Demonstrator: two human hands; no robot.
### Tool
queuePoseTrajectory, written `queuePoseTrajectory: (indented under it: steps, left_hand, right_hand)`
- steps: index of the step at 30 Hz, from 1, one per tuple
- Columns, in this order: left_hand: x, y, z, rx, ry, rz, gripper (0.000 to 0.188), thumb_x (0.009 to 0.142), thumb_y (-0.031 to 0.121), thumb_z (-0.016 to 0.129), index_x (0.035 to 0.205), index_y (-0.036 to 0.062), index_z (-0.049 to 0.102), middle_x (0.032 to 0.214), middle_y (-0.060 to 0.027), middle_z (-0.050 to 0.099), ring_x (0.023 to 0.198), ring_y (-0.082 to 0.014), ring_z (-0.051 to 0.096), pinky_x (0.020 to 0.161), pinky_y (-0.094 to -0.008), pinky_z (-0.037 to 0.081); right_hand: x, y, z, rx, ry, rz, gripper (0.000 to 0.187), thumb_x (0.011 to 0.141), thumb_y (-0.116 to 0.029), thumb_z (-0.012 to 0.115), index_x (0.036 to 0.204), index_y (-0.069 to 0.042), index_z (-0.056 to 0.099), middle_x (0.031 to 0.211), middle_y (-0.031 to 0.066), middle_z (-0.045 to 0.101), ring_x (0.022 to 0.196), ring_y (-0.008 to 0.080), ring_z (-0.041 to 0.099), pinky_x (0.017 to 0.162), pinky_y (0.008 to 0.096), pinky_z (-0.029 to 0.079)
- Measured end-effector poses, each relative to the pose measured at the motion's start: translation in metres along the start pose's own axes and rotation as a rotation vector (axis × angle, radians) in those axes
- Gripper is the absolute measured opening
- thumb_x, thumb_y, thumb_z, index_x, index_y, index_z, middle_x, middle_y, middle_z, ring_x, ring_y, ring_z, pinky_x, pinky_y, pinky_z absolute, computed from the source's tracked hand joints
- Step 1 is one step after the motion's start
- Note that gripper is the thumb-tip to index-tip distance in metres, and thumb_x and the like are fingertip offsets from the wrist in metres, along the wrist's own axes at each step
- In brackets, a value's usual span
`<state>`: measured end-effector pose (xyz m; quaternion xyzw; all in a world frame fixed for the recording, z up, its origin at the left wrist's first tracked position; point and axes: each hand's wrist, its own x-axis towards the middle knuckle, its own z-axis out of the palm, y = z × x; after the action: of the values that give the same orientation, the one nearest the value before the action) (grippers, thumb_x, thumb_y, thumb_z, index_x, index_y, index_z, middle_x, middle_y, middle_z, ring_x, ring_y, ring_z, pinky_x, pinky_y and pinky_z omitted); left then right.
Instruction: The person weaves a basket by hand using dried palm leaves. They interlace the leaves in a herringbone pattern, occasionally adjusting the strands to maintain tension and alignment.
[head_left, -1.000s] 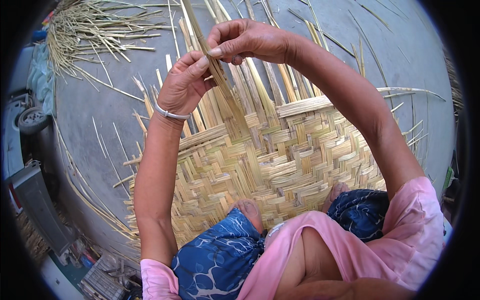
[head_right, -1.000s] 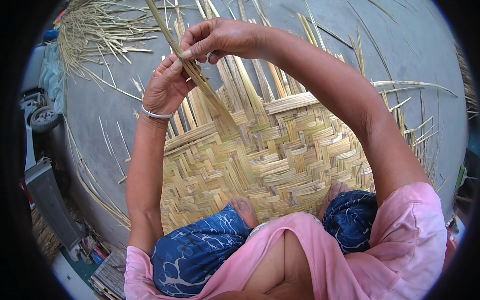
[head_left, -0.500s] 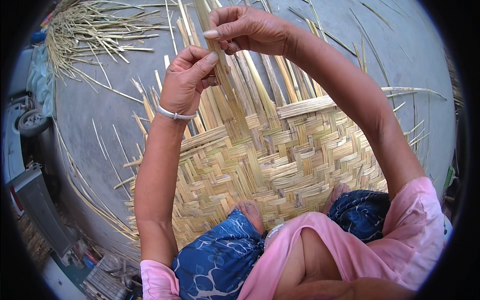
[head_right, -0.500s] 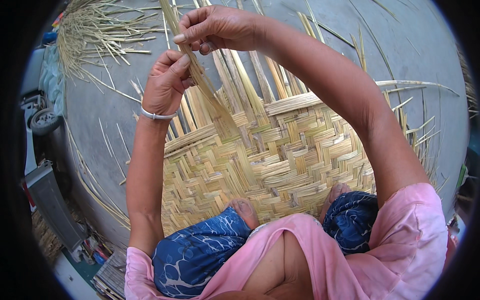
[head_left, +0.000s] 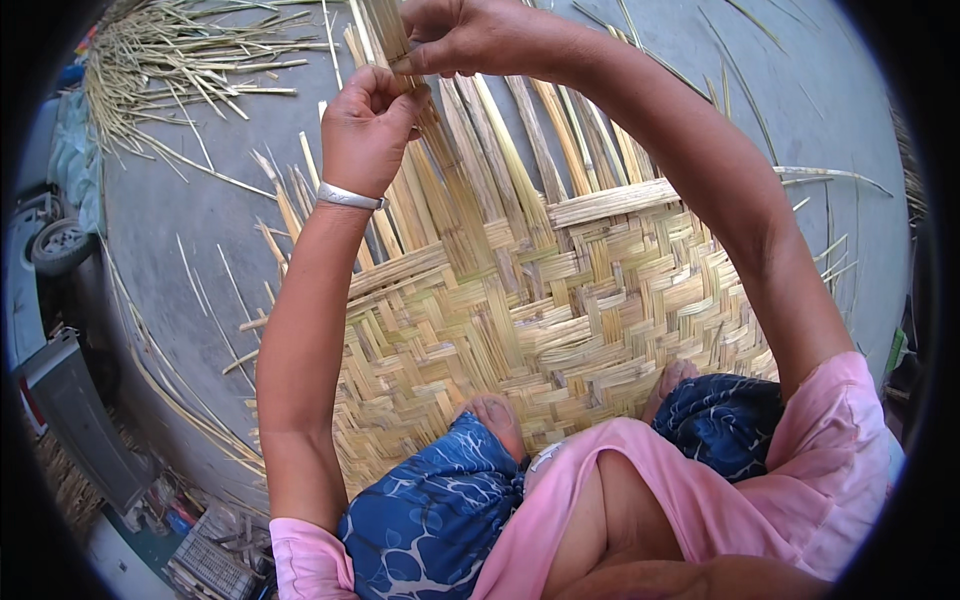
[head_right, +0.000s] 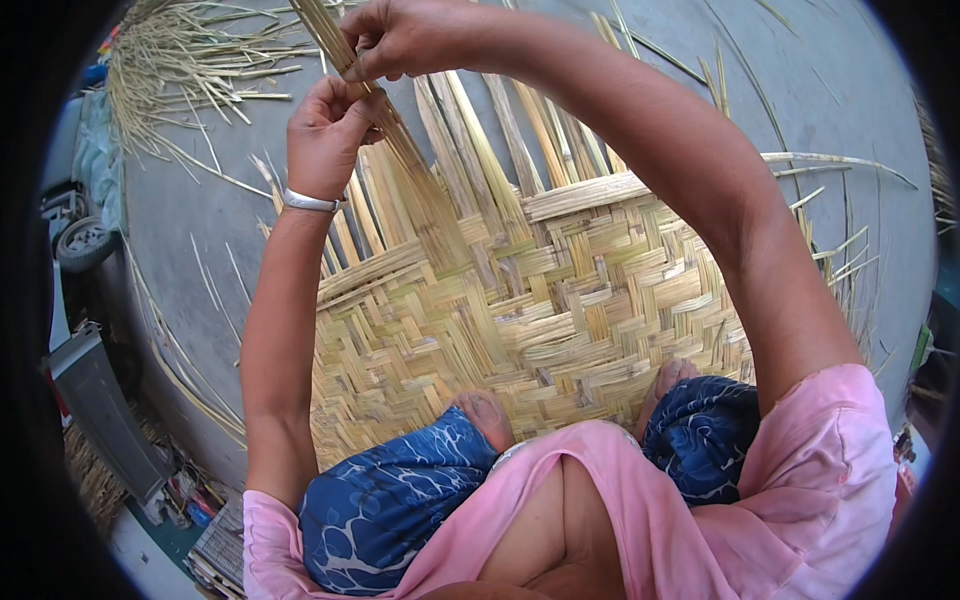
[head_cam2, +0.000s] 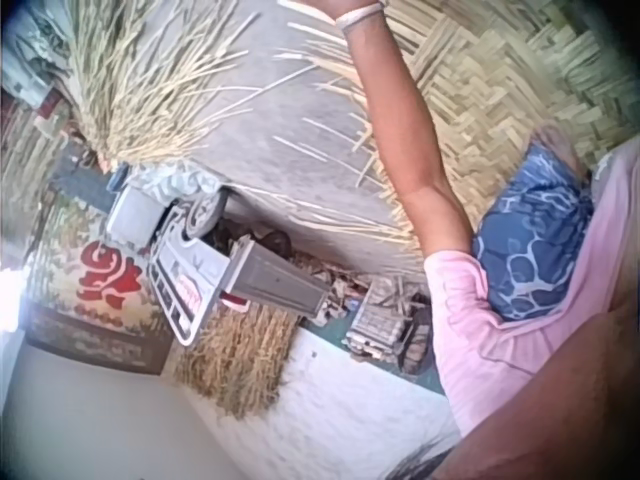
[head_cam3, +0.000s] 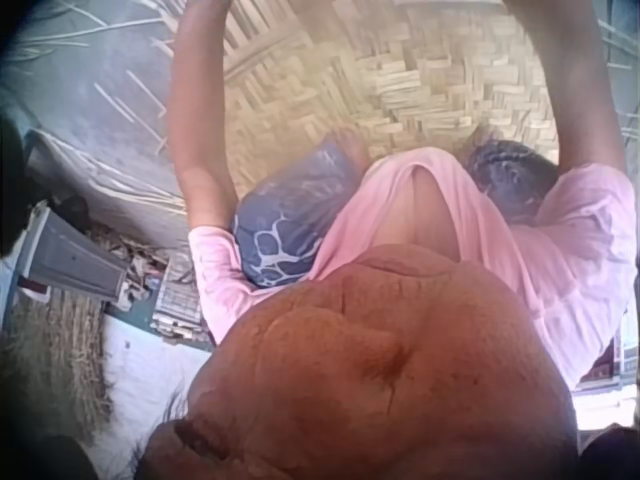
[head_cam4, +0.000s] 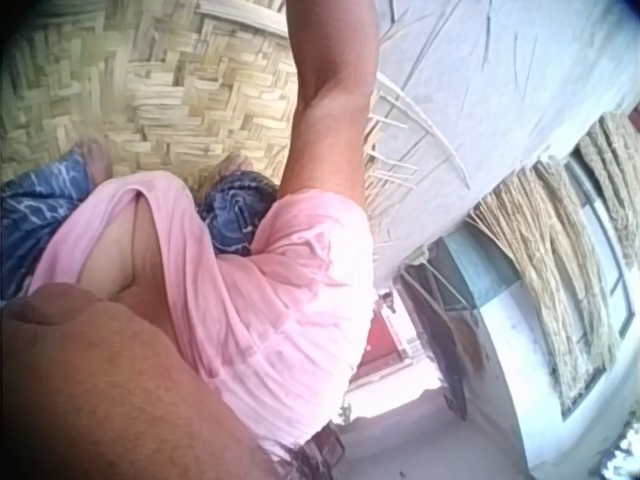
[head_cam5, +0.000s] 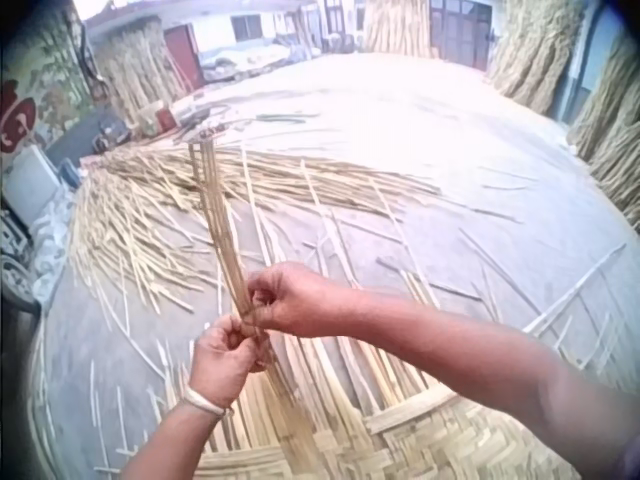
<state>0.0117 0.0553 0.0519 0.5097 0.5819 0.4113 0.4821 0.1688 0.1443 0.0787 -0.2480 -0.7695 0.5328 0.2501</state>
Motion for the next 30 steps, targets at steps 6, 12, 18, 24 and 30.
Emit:
queuePoseTrajectory:
  steps: [6,12,18,24,30]
  left_hand:
    - [0.000,-0.031,-0.005,0.087,-0.200,-0.241,0.015,0.083,0.014,0.065,0.089,0.0022,0.060,0.078,-0.0029,0.063,0.066,-0.0105,0.062,0.058,-0.0216,0.050]
    - [-0.022,-0.058,0.009,0.412,-0.118,-0.201,0.017,0.081,0.018,0.065,0.087,0.0024,0.061,0.074,-0.0068,0.064,0.064,-0.0163,0.061,0.060,-0.0281,0.049]
    - [-0.026,-0.079,0.018,0.708,0.005,0.109,0.022,0.080,0.023,0.065,0.086,0.0025,0.060,0.072,-0.0123,0.061,0.062,-0.0231,0.057,0.061,-0.0318,0.046]
    - [-0.023,-0.090,0.015,0.807,0.085,0.294,0.025,0.077,0.025,0.068,0.082,0.0035,0.058,0.076,-0.0087,0.057,0.064,-0.0215,0.055,0.060,-0.0331,0.046]
    - [-0.057,-0.071,-0.021,0.657,0.087,-0.045,0.032,0.080,0.034,0.065,0.082,0.0037,0.057,0.065,-0.0074,0.059,0.060,-0.0206,0.057,0.058,-0.0330,0.046]
  right_hand:
    - [-0.002,0.013,0.017,-0.288,0.252,-0.133,0.008,0.079,-0.009,0.060,0.087,-0.006,0.060,0.074,0.0137,0.061,0.064,0.0249,0.057,0.062,0.0344,0.046]
    - [-0.017,0.034,0.024,-0.206,0.393,0.006,0.018,0.080,-0.016,0.062,0.090,-0.002,0.059,0.075,0.0154,0.062,0.069,0.0245,0.061,0.063,0.0349,0.048]
    - [-0.083,0.051,0.061,-0.515,0.179,0.058,0.017,0.086,-0.019,0.058,0.093,-0.003,0.057,0.078,0.0095,0.061,0.068,0.0225,0.060,0.063,0.0342,0.050]
    - [-0.146,0.062,0.086,-0.864,-0.206,-0.299,0.024,0.074,-0.016,0.058,0.097,-0.010,0.059,0.094,0.0011,0.056,0.093,0.0200,0.053,0.080,0.0327,0.045]
    - [-0.157,0.058,0.086,-1.054,-0.443,-0.385,0.038,0.077,-0.017,0.054,0.114,-0.009,0.056,0.112,0.0028,0.052,0.107,0.0191,0.049,0.089,0.0330,0.040]
